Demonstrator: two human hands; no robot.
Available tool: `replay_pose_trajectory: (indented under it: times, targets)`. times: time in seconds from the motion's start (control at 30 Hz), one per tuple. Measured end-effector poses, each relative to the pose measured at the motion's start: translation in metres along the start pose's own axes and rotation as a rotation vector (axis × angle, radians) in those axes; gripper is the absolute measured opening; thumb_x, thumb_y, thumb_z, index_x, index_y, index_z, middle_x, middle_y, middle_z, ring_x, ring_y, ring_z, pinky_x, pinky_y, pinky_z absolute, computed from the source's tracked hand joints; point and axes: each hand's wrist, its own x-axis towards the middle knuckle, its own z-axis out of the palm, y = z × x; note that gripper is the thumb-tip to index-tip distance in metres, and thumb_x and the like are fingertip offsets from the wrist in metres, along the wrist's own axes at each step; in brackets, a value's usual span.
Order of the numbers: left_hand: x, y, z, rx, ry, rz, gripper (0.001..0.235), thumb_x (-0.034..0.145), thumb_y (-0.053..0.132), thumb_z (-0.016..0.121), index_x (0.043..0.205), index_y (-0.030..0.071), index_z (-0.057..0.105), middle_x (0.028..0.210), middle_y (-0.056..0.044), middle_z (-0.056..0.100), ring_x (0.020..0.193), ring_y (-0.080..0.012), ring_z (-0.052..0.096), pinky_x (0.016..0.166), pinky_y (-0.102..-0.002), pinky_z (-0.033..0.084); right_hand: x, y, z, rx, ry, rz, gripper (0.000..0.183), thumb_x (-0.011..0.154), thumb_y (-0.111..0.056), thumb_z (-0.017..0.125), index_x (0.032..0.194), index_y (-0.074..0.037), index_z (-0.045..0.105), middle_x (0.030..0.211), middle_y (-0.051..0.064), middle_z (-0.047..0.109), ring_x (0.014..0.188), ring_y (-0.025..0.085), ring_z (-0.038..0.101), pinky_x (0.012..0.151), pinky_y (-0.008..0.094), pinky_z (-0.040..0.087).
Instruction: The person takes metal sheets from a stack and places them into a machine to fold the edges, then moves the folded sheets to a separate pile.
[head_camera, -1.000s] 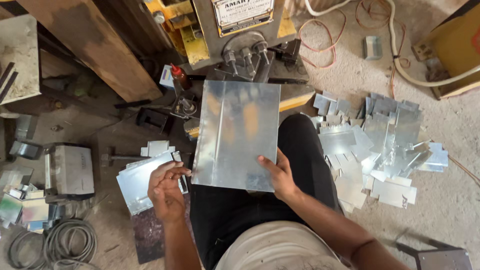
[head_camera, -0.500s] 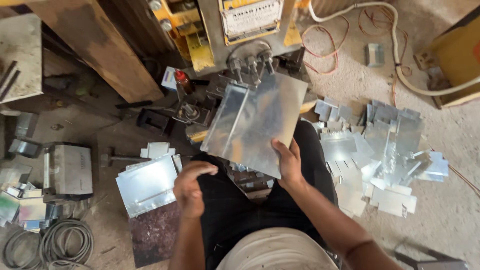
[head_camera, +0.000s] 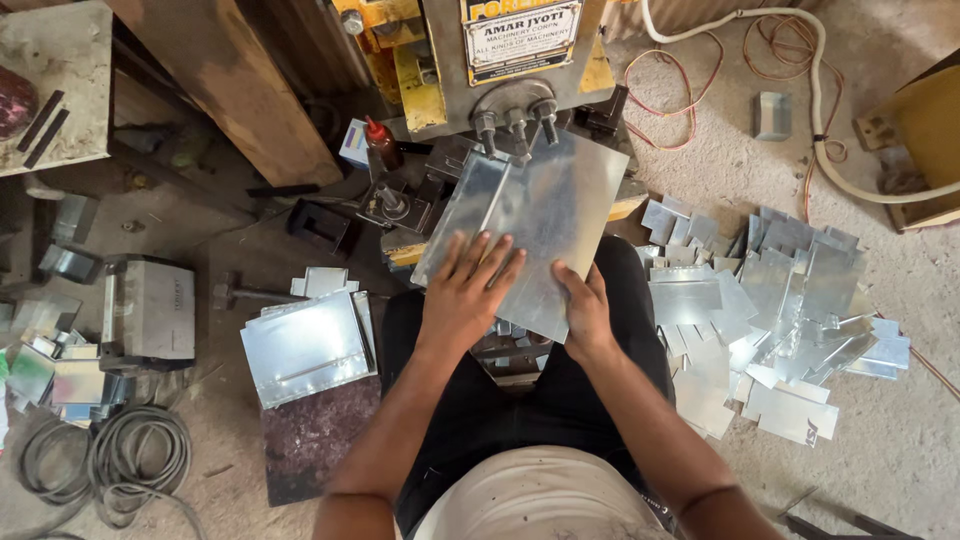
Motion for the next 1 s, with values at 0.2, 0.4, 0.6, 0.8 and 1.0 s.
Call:
replay_pose_trajectory:
  times: [0.2,0.4,0.6,0.8,1.0]
  targets:
    - [-0.058,0.026,-0.021,-0.207,0.127,-0.004,0.037,0.097,0.014,0.070,0.133,0.019,0.069,0.143,0.000,0.061,0.132,-0.0265,0.058,0.117,-0.048,0.045,-0.025,0.012,-0.042,0.369,-0.207,0.083,0.067,0.100,-0.056,0.041,0.142,-0.005,0.048,0.133,0.014,0.062,0.118,0.029,0.063,0.100,0.043,0.052]
    - [-0.138,0.077,0.055,-1.986,0.322,-1.282,0.050,0.097,0.015,0.069,0.143,0.007,0.051,0.129,-0.008,0.064,0.117,-0.0255,0.063,0.095,-0.043,0.053,-0.034,0.094,-0.078,-0.122,-0.137,0.038,0.048,0.105,-0.032,0.060,0.139,0.002,0.054,0.123,0.015,0.064,0.112,0.022,0.060,0.092,0.037,0.051]
    - [-0.130,0.089,0.072,-1.836,0.152,-1.212,0.069,0.085,0.024,0.079,0.141,-0.001,0.045,0.132,-0.010,0.060,0.122,-0.0234,0.058,0.104,-0.039,0.048,-0.029,0.067,-0.069,0.001,-0.023,-0.008,0.041,0.096,-0.020,0.061,0.132,-0.001,0.055,0.113,0.007,0.070,0.101,0.017,0.069,0.089,0.033,0.056]
    - [-0.078,0.102,0.076,-1.598,0.345,-1.106,0.060,0.092,0.028,0.077,0.135,-0.006,0.053,0.130,-0.014,0.061,0.118,-0.0252,0.059,0.104,-0.038,0.047,0.010,-0.001,-0.033,-0.018,-0.084,-0.014,0.032,0.100,-0.015,0.058,0.126,0.004,0.061,0.103,0.013,0.069,0.090,0.024,0.066,0.081,0.035,0.054]
    - [-0.085,0.097,0.053,-1.805,0.329,-1.195,0.056,0.089,0.018,0.078,0.134,-0.008,0.055,0.130,-0.017,0.062,0.117,-0.0254,0.060,0.103,-0.039,0.048,-0.034,0.013,-0.041,-0.170,-0.063,-0.215,0.039,0.100,-0.010,0.056,0.136,0.002,0.058,0.119,0.009,0.068,0.108,0.016,0.063,0.093,0.027,0.051]
